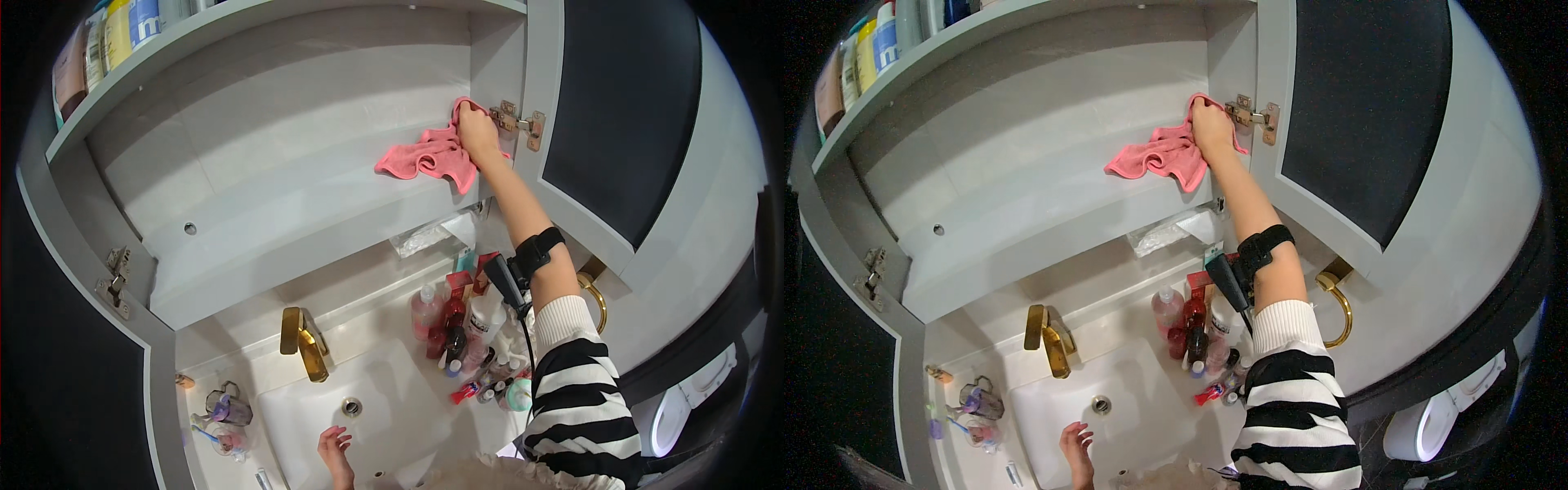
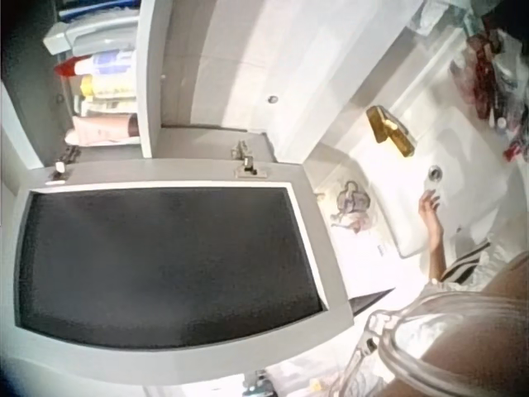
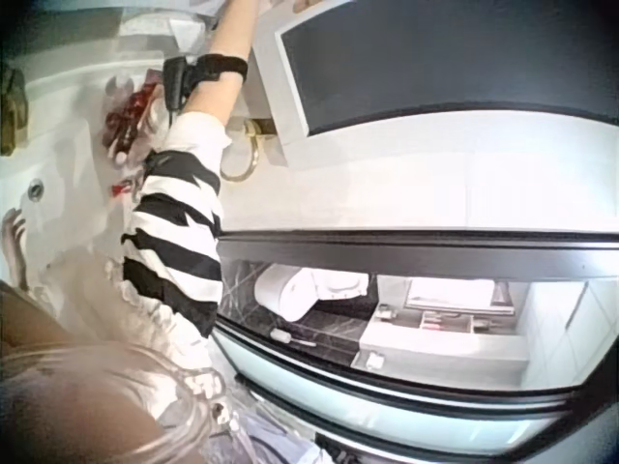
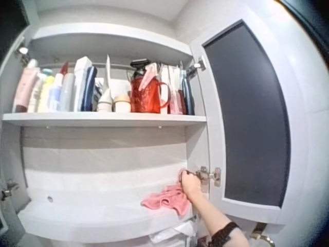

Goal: The recorder rinses a pink cloth in a sink and then uses it to wipe the shelves of a bathroom mirror cabinet.

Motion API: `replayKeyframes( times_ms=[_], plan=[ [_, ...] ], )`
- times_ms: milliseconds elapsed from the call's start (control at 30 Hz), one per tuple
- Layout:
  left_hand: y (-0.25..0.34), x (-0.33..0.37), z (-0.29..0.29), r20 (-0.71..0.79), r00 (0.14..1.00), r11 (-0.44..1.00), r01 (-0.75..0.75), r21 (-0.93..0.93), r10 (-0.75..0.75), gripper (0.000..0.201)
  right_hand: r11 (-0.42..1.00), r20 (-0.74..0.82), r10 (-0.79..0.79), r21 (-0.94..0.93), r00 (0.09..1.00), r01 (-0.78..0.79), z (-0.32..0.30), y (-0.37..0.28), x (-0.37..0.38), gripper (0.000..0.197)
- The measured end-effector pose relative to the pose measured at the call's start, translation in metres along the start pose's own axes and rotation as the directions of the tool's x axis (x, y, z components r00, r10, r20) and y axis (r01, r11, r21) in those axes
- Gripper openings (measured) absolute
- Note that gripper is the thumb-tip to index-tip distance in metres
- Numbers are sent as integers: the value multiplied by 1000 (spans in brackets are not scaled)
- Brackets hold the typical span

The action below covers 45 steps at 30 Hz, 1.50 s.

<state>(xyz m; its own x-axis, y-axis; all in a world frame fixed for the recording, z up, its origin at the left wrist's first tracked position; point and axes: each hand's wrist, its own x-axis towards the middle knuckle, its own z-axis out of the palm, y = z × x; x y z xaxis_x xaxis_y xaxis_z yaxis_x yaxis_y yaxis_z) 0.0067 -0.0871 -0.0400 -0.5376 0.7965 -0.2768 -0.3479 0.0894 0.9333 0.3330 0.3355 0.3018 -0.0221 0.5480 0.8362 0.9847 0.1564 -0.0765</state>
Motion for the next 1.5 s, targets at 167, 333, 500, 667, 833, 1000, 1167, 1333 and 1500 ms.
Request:
replayKeyframes(
  times_ms=[167,333,500,667,833,1000,1167,1333,1500],
  plan=[
    [-3,3,5,44,999,1000,2,-19,-1,16,983,12,-10,-186,1000,12,-1,-9,0,15],
    [-4,6,2,53,999,1000,10,-26,-9,17,981,57,-22,-193,998,33,-2,-13,9,15],
    [-2,8,2,33,999,999,43,-18,-43,18,984,116,-45,-166,992,64,-21,-26,8,15],
    [-16,8,8,56,995,995,85,-45,-82,18,981,153,-189,-6,970,192,-31,-74,6,11],
    [-17,0,8,36,994,993,106,-43,-104,17,916,84,-367,208,926,344,-40,-172,-14,8],
    [-10,-3,8,19,997,996,72,-47,-71,15,856,53,-434,337,899,393,-57,-279,-35,10],
    [-7,-5,1,-7,999,998,34,-61,-34,15,734,-57,-485,517,873,441,-56,-364,-49,9],
    [-5,-7,-9,-27,1000,998,0,-67,-2,16,574,-77,-492,721,867,389,-42,-369,-41,10],
    [-9,-7,-13,-47,999,998,7,-62,-10,17,511,29,-535,807,844,296,-43,-306,-24,19]
  ],
)
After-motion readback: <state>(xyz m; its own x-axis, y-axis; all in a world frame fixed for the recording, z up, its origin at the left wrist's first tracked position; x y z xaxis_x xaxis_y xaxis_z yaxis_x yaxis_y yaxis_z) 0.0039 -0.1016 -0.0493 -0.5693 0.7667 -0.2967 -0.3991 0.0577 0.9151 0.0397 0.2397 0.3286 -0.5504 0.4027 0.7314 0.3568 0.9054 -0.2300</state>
